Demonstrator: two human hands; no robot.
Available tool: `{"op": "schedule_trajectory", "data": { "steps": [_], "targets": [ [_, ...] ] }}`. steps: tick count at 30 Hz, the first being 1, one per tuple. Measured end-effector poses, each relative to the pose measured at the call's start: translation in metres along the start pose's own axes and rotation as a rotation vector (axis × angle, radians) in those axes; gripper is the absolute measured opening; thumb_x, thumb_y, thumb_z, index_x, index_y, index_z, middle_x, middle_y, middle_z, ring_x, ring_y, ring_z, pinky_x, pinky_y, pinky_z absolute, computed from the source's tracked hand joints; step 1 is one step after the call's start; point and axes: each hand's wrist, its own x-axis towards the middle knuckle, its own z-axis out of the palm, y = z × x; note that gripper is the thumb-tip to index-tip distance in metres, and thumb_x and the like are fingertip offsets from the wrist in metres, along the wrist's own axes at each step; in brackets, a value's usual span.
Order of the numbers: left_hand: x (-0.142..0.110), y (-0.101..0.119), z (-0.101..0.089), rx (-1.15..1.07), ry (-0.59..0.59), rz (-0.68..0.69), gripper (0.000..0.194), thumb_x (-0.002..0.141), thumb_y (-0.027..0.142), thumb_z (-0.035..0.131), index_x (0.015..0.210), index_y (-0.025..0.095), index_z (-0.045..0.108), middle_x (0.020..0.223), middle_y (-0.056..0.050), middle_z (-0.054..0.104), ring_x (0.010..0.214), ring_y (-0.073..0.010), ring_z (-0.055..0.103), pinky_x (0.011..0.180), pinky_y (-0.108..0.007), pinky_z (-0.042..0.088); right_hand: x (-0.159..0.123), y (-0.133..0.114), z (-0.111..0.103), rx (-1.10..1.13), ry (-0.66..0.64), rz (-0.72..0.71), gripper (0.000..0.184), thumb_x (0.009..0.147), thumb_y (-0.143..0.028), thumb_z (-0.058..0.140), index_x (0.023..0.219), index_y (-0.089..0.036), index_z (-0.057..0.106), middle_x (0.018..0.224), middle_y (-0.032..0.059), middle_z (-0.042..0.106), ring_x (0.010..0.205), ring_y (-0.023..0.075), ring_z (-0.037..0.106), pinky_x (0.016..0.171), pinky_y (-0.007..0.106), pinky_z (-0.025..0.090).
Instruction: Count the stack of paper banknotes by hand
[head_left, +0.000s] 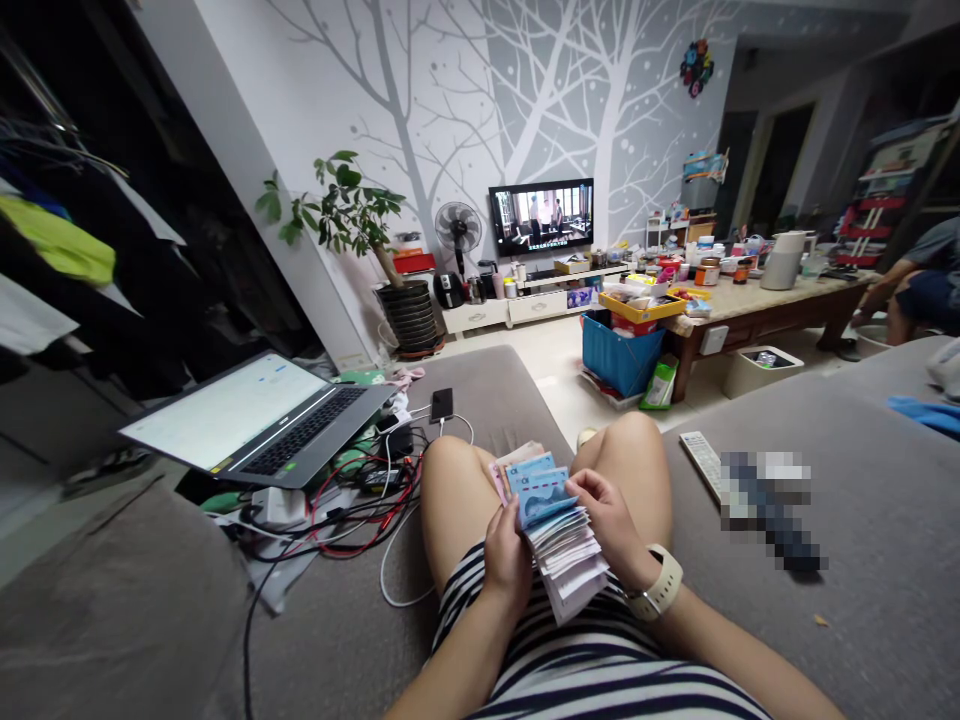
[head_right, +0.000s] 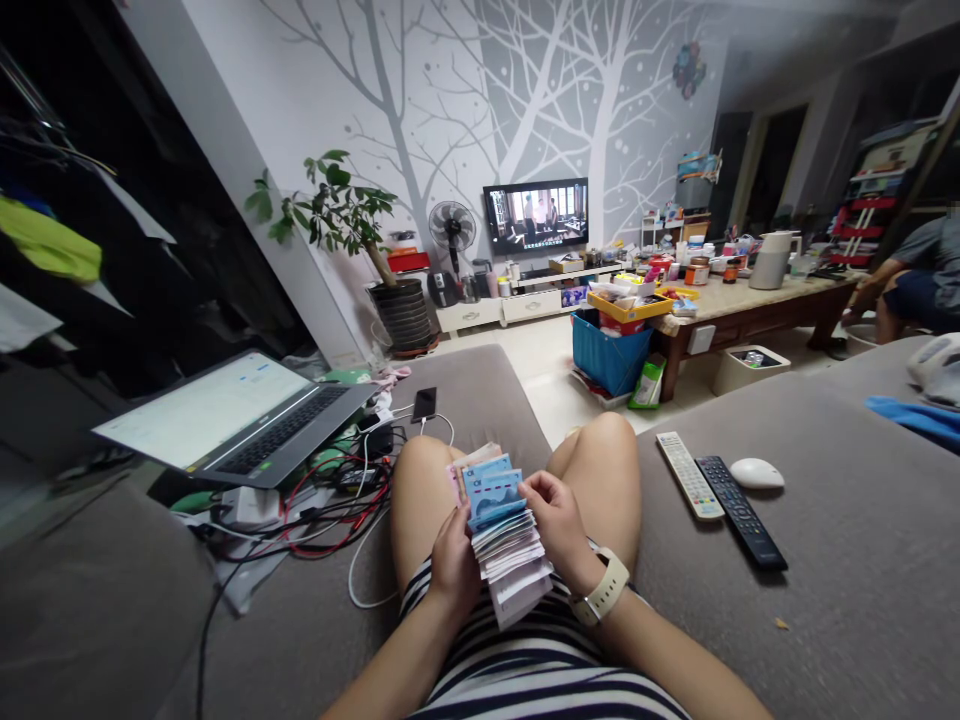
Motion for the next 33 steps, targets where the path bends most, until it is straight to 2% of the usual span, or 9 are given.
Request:
{"op": "schedule_trajectory", "data": {
  "steps": [8, 12, 16, 21, 25, 33],
  "targets": [
    [0.000, 0.000, 0.002, -0.025, 0.011, -0.030, 0.032, 0.070, 0.034, 0.061, 0.096, 0.014, 0.067, 0.088, -0.008, 0.073, 0.089, -0.0257, 0.065, 0.080, -0.037, 0.049, 0.002, 0.004, -0.003, -0.052, -0.013, -0.012, 0.041, 0.078, -0.056, 0.053, 0.063, -0.018, 0.051, 0.051, -0.0019, 0.050, 0.048, 0.0116, 0.040, 0.048, 0.025, 0.030],
    [-0.001, 0.001, 0.004, -0.049, 0.016, -0.049, 0.038, 0.067, 0.031, 0.064, 0.101, 0.013, 0.066, 0.082, -0.008, 0.073, 0.087, -0.0265, 0.066, 0.080, -0.038, 0.049, 0.002, 0.002, -0.003, -0.101, 0.016, -0.063, 0.034, 0.073, -0.048, 0.064, 0.064, -0.018, 0.050, 0.056, -0.0025, 0.049, 0.054, 0.0117, 0.042, 0.053, 0.024, 0.033],
    [-0.004, 0.005, 0.006, -0.049, -0.013, -0.075, 0.044, 0.065, 0.031, 0.067, 0.105, 0.012, 0.064, 0.084, -0.010, 0.073, 0.085, -0.0272, 0.067, 0.079, -0.039, 0.049, 0.003, 0.003, -0.003, -0.070, 0.081, -0.068, 0.033, 0.065, -0.043, 0.072, 0.073, -0.018, 0.051, 0.066, -0.0024, 0.049, 0.060, 0.0124, 0.043, 0.057, 0.024, 0.036],
    [-0.007, 0.008, 0.007, -0.044, -0.067, -0.086, 0.049, 0.062, 0.031, 0.071, 0.106, 0.010, 0.063, 0.086, -0.012, 0.073, 0.084, -0.0286, 0.067, 0.079, -0.040, 0.049, 0.006, 0.007, -0.005, -0.070, 0.070, -0.052, 0.034, 0.065, -0.045, 0.071, 0.071, -0.018, 0.050, 0.065, -0.0031, 0.046, 0.060, 0.0124, 0.042, 0.056, 0.024, 0.035],
    [-0.007, 0.008, 0.007, -0.034, -0.063, -0.086, 0.046, 0.065, 0.030, 0.069, 0.106, 0.011, 0.063, 0.087, -0.012, 0.073, 0.086, -0.0279, 0.067, 0.080, -0.040, 0.049, 0.003, 0.006, -0.005, -0.093, 0.035, -0.046, 0.035, 0.070, -0.047, 0.067, 0.065, -0.018, 0.048, 0.059, -0.0042, 0.043, 0.056, 0.0114, 0.038, 0.053, 0.024, 0.032],
    [0.001, 0.001, 0.001, -0.018, 0.019, -0.028, 0.032, 0.072, 0.037, 0.060, 0.095, 0.015, 0.068, 0.091, -0.009, 0.073, 0.093, -0.0259, 0.065, 0.082, -0.037, 0.049, -0.001, -0.004, 0.000, -0.061, 0.020, -0.053, 0.033, 0.072, -0.045, 0.065, 0.065, -0.018, 0.049, 0.060, -0.0038, 0.043, 0.056, 0.0111, 0.038, 0.053, 0.024, 0.032]
  ]
}}
